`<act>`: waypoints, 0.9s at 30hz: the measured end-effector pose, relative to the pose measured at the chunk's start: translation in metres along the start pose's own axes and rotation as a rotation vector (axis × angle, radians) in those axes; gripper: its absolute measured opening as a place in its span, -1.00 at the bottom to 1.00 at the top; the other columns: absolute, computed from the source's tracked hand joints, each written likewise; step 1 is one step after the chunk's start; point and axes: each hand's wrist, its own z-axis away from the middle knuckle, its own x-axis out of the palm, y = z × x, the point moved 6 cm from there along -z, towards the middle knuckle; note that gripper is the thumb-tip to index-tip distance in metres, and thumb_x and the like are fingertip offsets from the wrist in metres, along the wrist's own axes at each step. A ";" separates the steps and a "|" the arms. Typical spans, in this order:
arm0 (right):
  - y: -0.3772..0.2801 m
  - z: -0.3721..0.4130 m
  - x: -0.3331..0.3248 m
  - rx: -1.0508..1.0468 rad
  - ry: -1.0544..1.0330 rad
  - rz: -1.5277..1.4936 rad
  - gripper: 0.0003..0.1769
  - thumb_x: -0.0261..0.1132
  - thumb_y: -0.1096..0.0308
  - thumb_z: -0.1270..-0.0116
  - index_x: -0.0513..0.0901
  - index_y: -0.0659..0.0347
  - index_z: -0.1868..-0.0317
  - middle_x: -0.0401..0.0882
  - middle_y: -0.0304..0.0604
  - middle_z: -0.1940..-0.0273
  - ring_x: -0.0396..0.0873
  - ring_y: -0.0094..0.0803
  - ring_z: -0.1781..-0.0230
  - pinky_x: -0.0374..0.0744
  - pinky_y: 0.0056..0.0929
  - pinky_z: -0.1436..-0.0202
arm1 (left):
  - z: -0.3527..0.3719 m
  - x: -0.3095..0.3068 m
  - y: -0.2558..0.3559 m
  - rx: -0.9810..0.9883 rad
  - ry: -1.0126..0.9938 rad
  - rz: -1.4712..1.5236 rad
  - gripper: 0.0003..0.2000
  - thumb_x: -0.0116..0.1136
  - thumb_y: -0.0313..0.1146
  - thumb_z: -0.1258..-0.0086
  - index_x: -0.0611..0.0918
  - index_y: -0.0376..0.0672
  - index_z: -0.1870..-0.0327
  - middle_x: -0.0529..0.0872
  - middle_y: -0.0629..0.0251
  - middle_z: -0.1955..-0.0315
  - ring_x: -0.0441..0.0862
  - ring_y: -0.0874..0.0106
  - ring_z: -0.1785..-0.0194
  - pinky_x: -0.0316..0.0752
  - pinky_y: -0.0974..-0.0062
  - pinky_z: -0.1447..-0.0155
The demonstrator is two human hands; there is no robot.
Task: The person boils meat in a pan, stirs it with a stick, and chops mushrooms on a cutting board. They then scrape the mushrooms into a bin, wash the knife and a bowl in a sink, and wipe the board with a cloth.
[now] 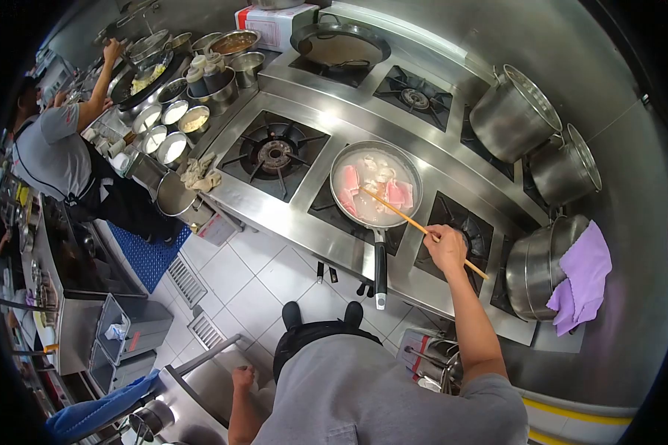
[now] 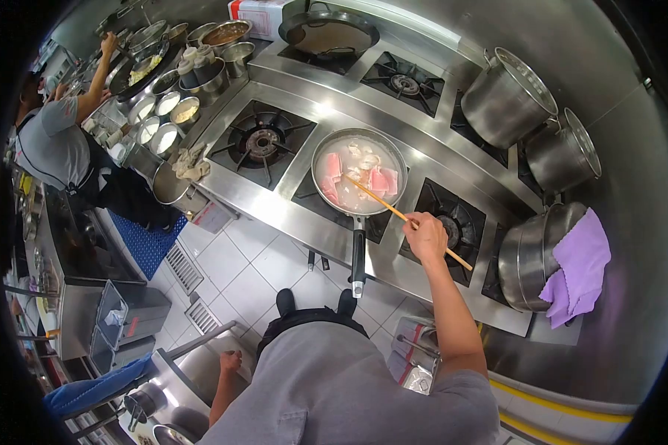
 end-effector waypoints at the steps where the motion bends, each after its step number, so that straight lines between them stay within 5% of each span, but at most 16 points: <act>1: 0.001 0.001 -0.001 0.005 0.003 -0.011 -0.79 0.37 0.25 -0.21 0.82 0.00 0.15 0.74 -0.11 0.16 0.71 -0.07 0.16 0.64 -0.13 0.07 | -0.003 0.000 -0.005 0.002 0.006 -0.030 -0.64 0.26 -0.20 -0.30 0.72 -0.46 0.30 0.68 0.23 0.59 0.61 0.45 0.53 0.49 0.41 0.41; 4: -0.003 0.001 0.001 0.011 0.018 -0.024 -0.79 0.38 0.25 -0.20 0.82 0.00 0.16 0.73 -0.12 0.21 0.70 -0.07 0.19 0.63 -0.11 0.09 | -0.006 -0.002 -0.007 0.034 0.014 -0.170 -0.61 0.26 -0.17 -0.31 0.72 -0.47 0.24 0.70 0.21 0.57 0.63 0.44 0.52 0.52 0.42 0.38; 19: -0.051 0.010 -0.027 -0.211 0.187 0.171 -0.79 0.36 0.36 -0.15 0.80 0.04 0.18 0.66 -0.12 0.31 0.68 -0.06 0.34 0.63 -0.11 0.27 | -0.005 0.000 0.017 0.038 0.010 0.046 -0.67 0.27 -0.23 -0.28 0.72 -0.44 0.29 0.65 0.27 0.61 0.56 0.50 0.57 0.43 0.45 0.47; 27: -0.075 0.011 -0.001 -0.324 0.150 0.156 -0.89 0.34 0.42 -0.12 0.72 0.16 0.31 0.59 -0.08 0.36 0.66 -0.07 0.33 0.62 -0.10 0.28 | -0.027 0.004 -0.025 0.024 0.029 -0.134 -0.62 0.27 -0.16 -0.27 0.76 -0.41 0.24 0.80 0.00 0.39 0.77 0.21 0.24 0.59 0.32 0.10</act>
